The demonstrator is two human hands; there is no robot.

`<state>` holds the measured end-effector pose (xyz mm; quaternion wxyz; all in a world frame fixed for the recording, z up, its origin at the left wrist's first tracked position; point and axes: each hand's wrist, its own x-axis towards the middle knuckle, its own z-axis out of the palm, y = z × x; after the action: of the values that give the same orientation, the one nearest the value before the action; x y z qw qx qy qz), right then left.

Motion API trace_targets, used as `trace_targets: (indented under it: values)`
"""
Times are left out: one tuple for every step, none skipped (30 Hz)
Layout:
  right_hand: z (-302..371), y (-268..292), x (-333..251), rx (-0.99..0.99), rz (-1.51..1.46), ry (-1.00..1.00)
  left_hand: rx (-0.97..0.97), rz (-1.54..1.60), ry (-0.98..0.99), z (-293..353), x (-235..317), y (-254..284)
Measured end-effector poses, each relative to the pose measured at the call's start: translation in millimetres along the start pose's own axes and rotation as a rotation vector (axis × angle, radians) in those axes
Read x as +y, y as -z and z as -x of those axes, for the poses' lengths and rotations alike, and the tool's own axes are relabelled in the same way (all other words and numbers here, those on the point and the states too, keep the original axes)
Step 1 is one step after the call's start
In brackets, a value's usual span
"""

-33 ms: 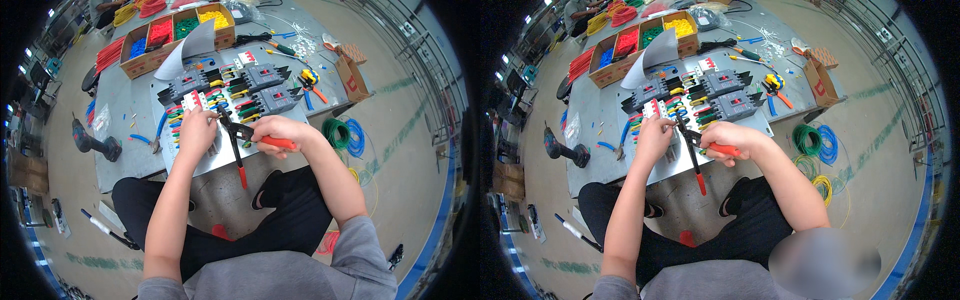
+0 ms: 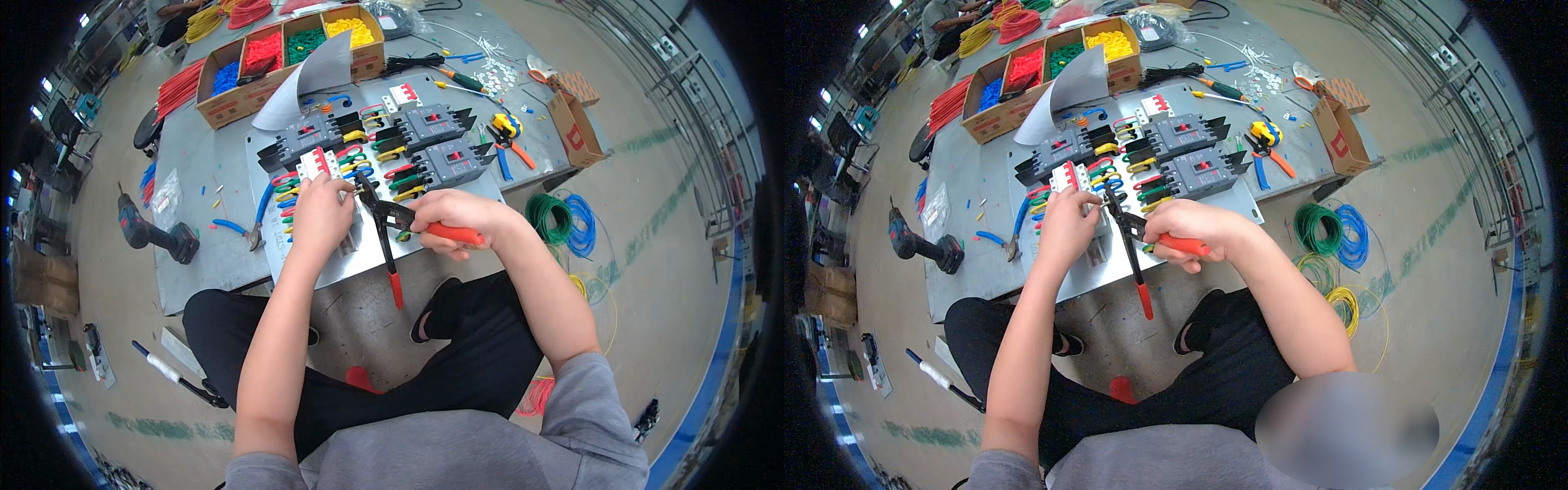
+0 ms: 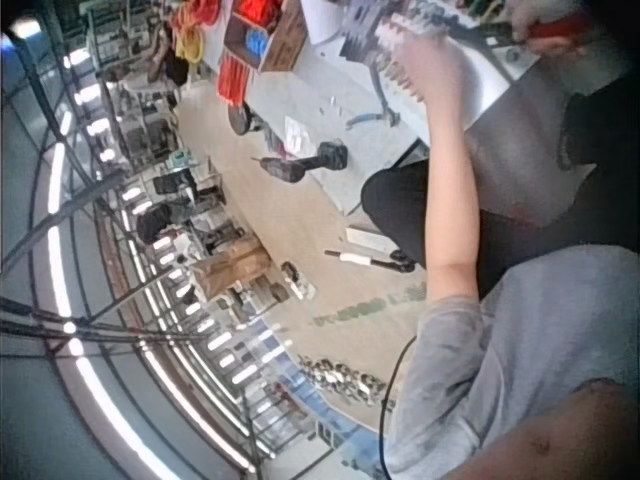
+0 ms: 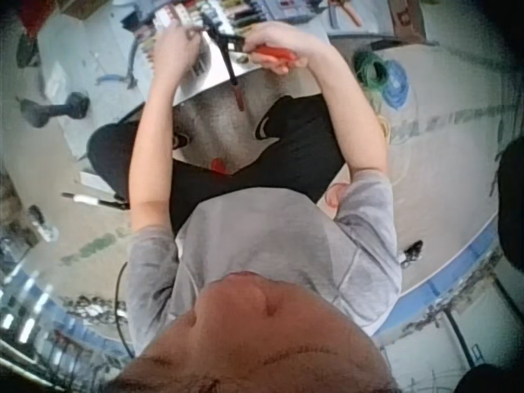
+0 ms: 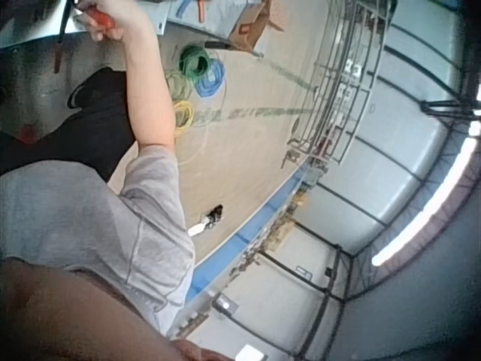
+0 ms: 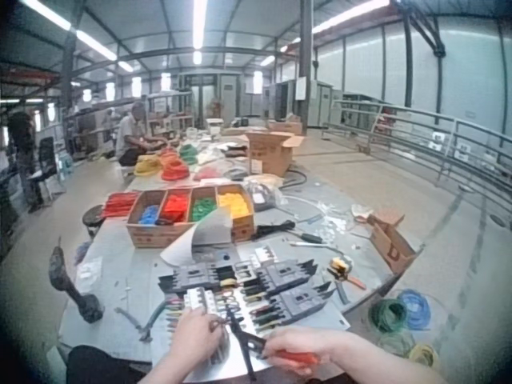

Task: The person sits on the floor and wires an electrical panel by stripping wire ends, inserting them into terminal blocks, and tightening screws. They use pliers and a screwdriver to secure multiple colored wires into the panel.

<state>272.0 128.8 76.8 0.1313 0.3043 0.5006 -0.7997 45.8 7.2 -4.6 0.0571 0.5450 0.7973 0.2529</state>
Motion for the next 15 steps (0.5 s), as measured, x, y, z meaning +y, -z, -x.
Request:
trace_targets:
  values:
    - [0.9, -0.3, -0.5, 0.0, -0.006, -0.009, 0.019, 0.027, 0.005, -1.2, -1.5, -1.5]
    - [1.4, -0.5, -1.0, -0.001, -0.011, -0.018, 0.004, 0.033, 0.011, -2.9, -4.3, -1.6]
    - [1.7, -0.2, -0.4, 0.0, -0.002, -0.015, -0.014, 0.038, 0.016, -4.6, -5.1, 0.9]
    - [1.8, 0.2, 0.2, 0.0, 0.007, -0.012, -0.032, 0.044, 0.021, -5.6, -5.2, 2.8]
    - [1.9, 0.4, 0.6, 0.0, 0.016, -0.01, -0.042, 0.034, 0.022, -5.6, -4.5, 3.8]
    - [2.0, 0.5, 0.5, -0.003, 0.031, -0.012, -0.053, 0.023, 0.022, -6.0, -2.0, 6.2]
    - [2.1, 0.3, 0.1, -0.005, 0.046, -0.015, -0.063, 0.012, 0.021, -6.4, 0.2, 7.0]
    - [2.4, 0.0, -0.4, -0.007, 0.061, -0.018, -0.067, -0.002, 0.024, -6.8, 1.7, 6.1]
    - [2.3, -2.8, -1.6, 0.003, 0.077, -0.009, -0.069, -0.019, 0.03, -6.5, 1.9, 6.0]
    - [2.4, -6.7, -2.9, 0.013, 0.093, 0.0, -0.071, -0.036, 0.036, -6.3, 1.9, 6.1]
    - [2.3, -8.7, -3.4, 0.023, 0.109, 0.008, -0.078, -0.035, 0.047, -6.5, 1.4, 6.8]
    - [2.3, -7.8, -2.9, 0.02, 0.106, 0.007, -0.085, -0.031, 0.055, -7.8, 1.5, 7.0]
    - [2.1, -6.7, -2.6, 0.017, 0.104, 0.006, -0.093, -0.027, 0.064, -8.8, 1.8, 7.0]
    - [2.0, -5.8, -2.4, 0.014, 0.102, 0.004, -0.096, -0.026, 0.068, -9.2, 2.5, 6.8]
    - [2.0, -5.6, -3.2, 0.014, 0.099, 0.002, -0.098, -0.026, 0.073, -9.6, 2.8, 6.8]
